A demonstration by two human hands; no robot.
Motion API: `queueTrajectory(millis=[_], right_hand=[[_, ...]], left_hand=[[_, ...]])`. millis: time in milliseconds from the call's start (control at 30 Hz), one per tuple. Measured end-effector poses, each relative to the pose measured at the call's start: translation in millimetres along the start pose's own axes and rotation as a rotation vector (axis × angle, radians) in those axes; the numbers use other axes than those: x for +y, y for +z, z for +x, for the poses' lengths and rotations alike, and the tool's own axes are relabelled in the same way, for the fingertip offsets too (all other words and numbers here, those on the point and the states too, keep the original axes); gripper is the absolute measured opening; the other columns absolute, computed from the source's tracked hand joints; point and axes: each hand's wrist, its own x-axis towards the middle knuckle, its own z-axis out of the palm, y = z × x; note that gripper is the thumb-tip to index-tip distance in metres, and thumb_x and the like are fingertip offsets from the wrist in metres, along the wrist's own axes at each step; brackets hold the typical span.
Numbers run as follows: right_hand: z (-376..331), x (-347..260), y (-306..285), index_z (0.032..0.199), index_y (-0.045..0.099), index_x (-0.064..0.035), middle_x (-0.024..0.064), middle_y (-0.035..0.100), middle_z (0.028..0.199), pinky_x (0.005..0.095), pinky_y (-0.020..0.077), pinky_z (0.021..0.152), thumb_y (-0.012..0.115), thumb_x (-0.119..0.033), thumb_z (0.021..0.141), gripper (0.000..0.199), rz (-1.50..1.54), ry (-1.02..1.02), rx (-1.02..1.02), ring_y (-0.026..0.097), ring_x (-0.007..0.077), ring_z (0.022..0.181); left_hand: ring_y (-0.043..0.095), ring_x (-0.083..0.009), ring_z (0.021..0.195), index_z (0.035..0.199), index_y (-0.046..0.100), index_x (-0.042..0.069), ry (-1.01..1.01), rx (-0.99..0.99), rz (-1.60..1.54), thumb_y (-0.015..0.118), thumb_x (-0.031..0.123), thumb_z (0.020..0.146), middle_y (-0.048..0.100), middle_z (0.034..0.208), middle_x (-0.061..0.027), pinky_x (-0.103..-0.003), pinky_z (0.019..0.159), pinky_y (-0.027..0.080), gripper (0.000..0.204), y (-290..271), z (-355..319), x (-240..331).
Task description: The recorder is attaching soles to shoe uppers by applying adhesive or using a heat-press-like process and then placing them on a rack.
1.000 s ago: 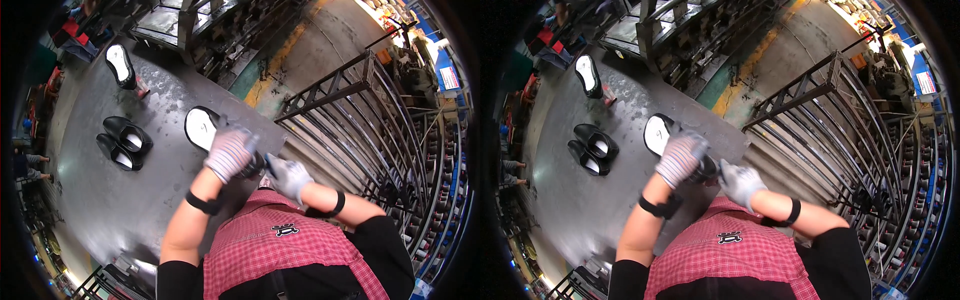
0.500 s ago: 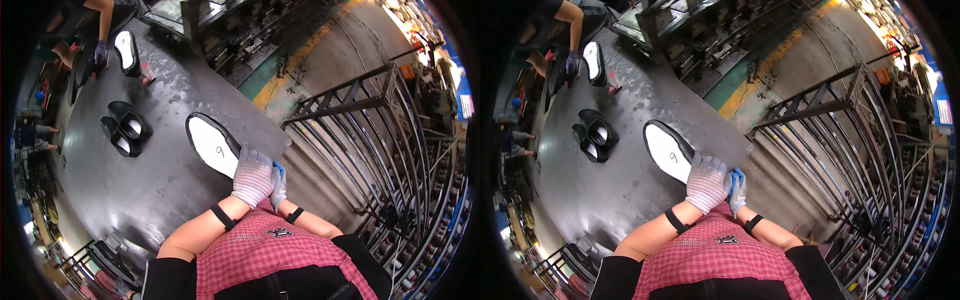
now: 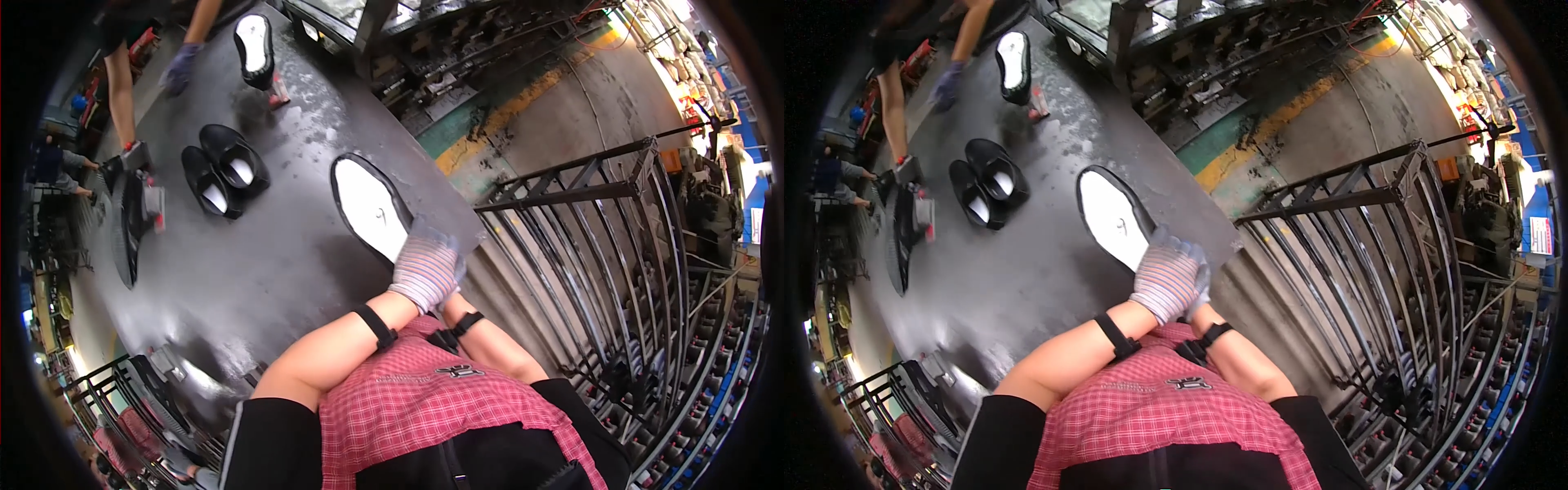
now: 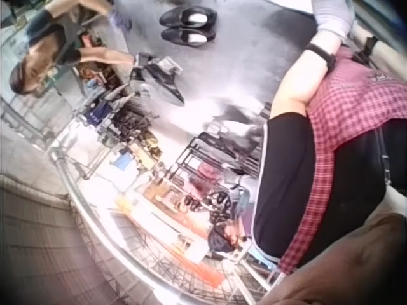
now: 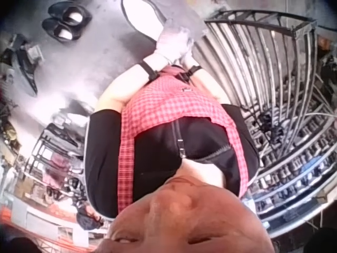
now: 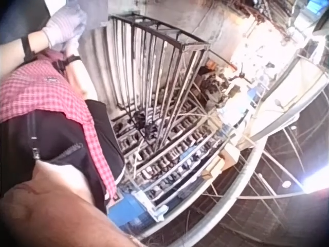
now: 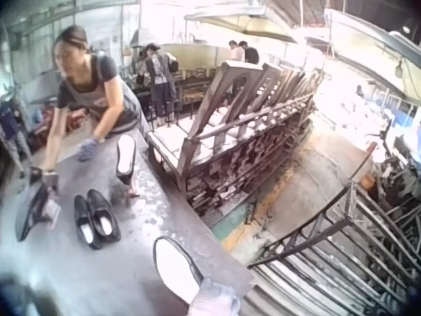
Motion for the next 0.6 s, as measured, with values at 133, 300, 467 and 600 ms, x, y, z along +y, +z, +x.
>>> queueTrajectory(millis=[133, 300, 467, 600], right_hand=[[-1.1, -42.4, 9.4, 0.138, 0.047, -0.0014, 0.0180, 0.055, 0.134, 0.0390, 0.0400, 0.107, 0.052, -0.029, 0.099, 0.048, 0.235, -0.009, -0.067, 0.053, 0.0294, 0.123], [-38.3, -150.1, -3.2, 0.143, 0.045, -0.0066, 0.0293, 0.042, 0.144, 0.0482, 0.0424, 0.105, 0.088, -0.033, 0.062, 0.095, -0.896, -0.801, -0.354, 0.050, 0.0455, 0.126], [16.4, -165.9, 48.2, 0.139, 0.054, -0.0239, 0.0354, 0.036, 0.146, 0.0512, 0.0453, 0.102, 0.088, -0.031, 0.060, 0.086, -1.036, -0.896, -0.696, 0.049, 0.0509, 0.124], [67.9, -184.7, 116.4, 0.141, 0.051, -0.0241, 0.0337, 0.031, 0.150, 0.0529, 0.0432, 0.105, 0.084, -0.031, 0.064, 0.084, -1.049, -0.932, -0.832, 0.046, 0.0523, 0.127]], left_hand=[[0.062, -0.0326, 0.104, 0.117, 0.061, 0.005, 0.099, 0.291, -0.193, 0.059, 0.030, 0.089, 0.065, 0.108, -0.0169, -0.050, 0.107, 0.037, 0.038, 21.6, -28.1, -53.8], [0.038, -0.0432, 0.137, 0.144, 0.048, 0.011, -0.887, 0.609, 0.069, 0.065, 0.050, 0.085, 0.039, 0.147, -0.0289, -0.055, 0.116, 0.026, 0.073, -14.9, -53.5, -227.5], [0.041, -0.0392, 0.136, 0.137, 0.057, 0.016, -1.208, -0.095, 0.011, 0.067, 0.063, 0.077, 0.043, 0.147, -0.0214, -0.048, 0.114, 0.030, 0.077, -48.0, -56.7, -343.5], [0.050, -0.0353, 0.128, 0.121, 0.067, 0.011, -1.123, 0.037, 0.014, 0.067, 0.065, 0.075, 0.055, 0.132, -0.0225, -0.044, 0.108, 0.039, 0.071, -25.3, -94.4, -349.6]])
